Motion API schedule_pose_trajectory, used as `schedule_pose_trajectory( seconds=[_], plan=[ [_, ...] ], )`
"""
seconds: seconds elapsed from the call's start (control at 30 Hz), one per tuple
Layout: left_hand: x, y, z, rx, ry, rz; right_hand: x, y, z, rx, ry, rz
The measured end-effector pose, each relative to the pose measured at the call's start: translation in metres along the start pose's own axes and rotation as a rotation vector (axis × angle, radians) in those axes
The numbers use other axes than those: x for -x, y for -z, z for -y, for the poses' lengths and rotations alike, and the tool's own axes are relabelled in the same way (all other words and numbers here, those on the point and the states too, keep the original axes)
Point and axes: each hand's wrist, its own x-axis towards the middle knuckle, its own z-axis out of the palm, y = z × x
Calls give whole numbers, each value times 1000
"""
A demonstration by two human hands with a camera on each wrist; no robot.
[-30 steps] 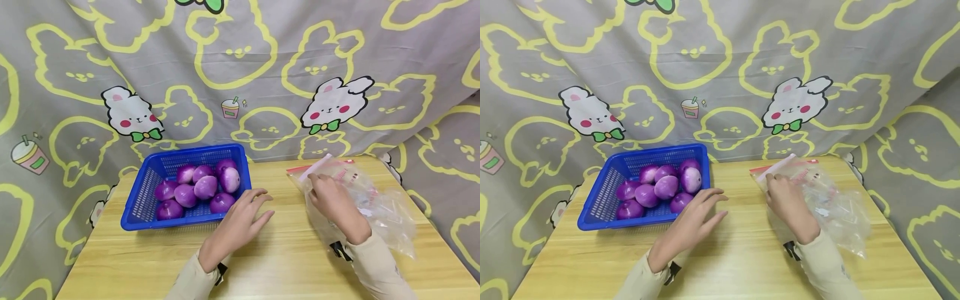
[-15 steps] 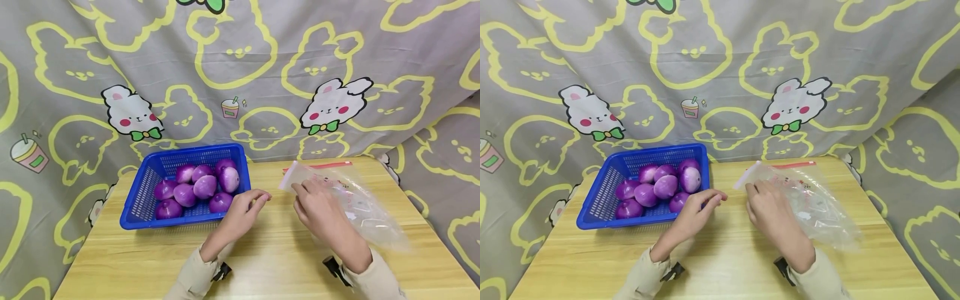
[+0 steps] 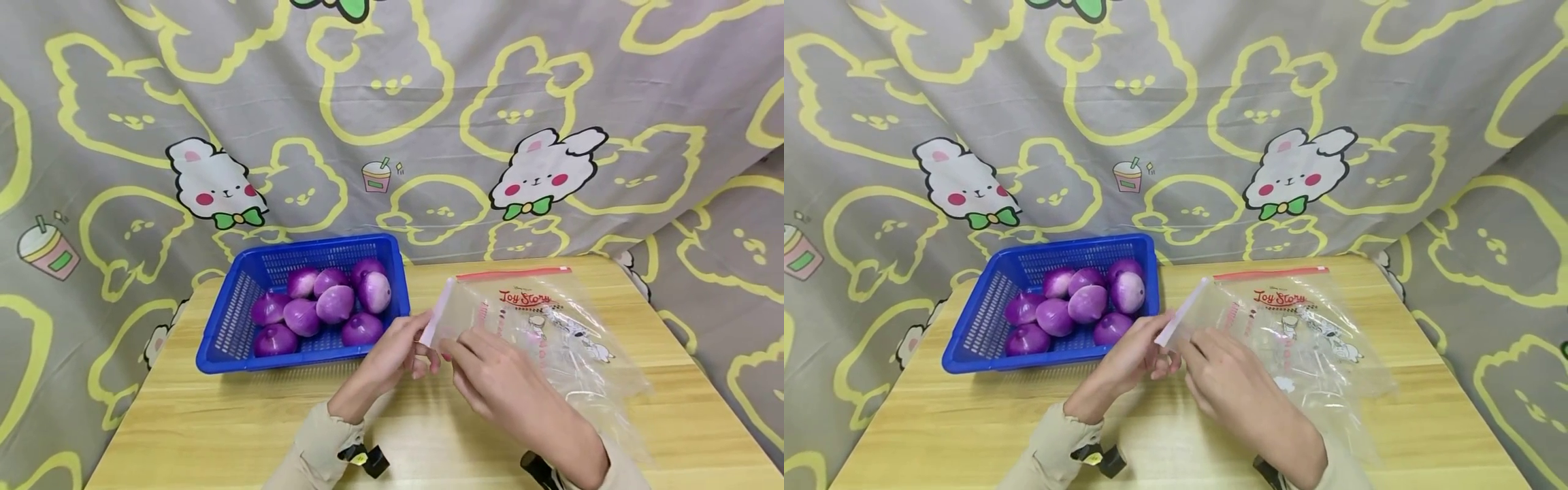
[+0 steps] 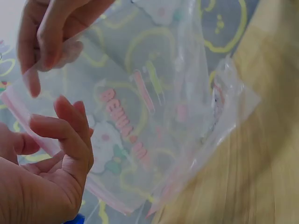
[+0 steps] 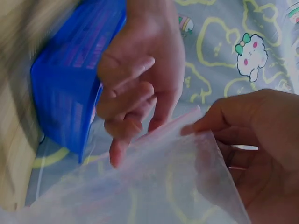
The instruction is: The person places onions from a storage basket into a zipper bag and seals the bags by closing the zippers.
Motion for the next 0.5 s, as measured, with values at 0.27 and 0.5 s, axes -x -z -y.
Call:
schedule_pose_trajectory(
  seconds=[0.27,0.5],
  plan=[
    [7,-5,-3,-80,-89,10,6,16,16,-24,4,172],
    [27,-9,-22,-311,-343,-56,2,46,20,0,-89,256]
  ],
)
